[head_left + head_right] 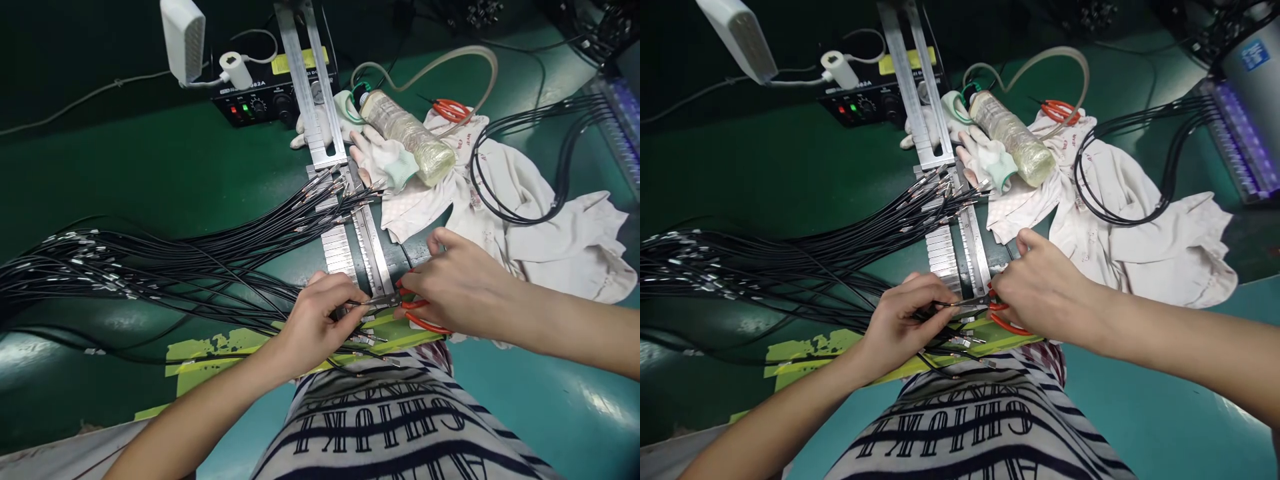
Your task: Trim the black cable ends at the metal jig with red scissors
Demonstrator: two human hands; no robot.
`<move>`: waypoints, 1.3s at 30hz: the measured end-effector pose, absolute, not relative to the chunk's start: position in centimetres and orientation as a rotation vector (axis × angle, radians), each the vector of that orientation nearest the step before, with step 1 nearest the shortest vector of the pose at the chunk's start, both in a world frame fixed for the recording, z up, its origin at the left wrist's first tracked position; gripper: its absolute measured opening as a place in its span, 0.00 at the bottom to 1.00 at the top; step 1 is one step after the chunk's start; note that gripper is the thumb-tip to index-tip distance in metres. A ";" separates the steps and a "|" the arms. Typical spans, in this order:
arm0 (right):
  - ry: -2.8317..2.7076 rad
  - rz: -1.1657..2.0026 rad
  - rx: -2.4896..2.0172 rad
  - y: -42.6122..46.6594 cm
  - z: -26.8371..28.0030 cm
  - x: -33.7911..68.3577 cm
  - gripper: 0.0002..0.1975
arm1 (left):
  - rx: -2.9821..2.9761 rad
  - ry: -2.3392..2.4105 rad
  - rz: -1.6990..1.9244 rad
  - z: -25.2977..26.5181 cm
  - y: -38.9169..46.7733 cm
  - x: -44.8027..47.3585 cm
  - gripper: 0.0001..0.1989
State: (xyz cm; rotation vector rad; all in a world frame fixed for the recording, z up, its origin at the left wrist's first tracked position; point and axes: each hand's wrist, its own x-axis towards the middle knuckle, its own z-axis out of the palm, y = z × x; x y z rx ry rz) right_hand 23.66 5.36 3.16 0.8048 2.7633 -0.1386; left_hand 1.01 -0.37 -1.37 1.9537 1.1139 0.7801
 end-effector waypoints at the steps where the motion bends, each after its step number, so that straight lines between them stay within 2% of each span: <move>1: 2.777 -0.168 0.822 5.3 3.0 23.7 0.18 | 1.948 1.114 0.780 -1.4 -0.4 1.0 0.03; 7: 2.699 -0.701 1.036 5.9 2.6 24.1 0.24 | 1.856 1.110 0.810 -1.3 -0.3 0.9 0.01; 11: 2.653 -0.844 1.157 6.4 3.1 24.9 0.26 | 1.805 1.125 0.904 -1.6 -0.3 0.9 0.07; 16: 2.703 -0.685 1.223 6.2 3.5 25.6 0.26 | 2.053 0.983 1.014 -2.2 -0.2 0.8 0.10; 21: 2.854 -0.389 1.165 5.8 3.5 25.6 0.23 | 2.179 1.027 0.851 -2.3 0.0 0.7 0.11; 26: 2.826 -0.156 1.048 5.7 3.5 25.3 0.24 | 2.096 1.051 0.709 -1.6 0.2 0.7 0.10; 31: 2.780 -0.068 1.011 5.6 3.6 24.8 0.24 | 2.057 1.070 0.642 -1.1 0.3 0.7 0.09; 39: 2.752 0.021 0.947 5.7 4.1 23.7 0.18 | 2.019 1.070 0.580 -0.4 0.5 0.9 0.09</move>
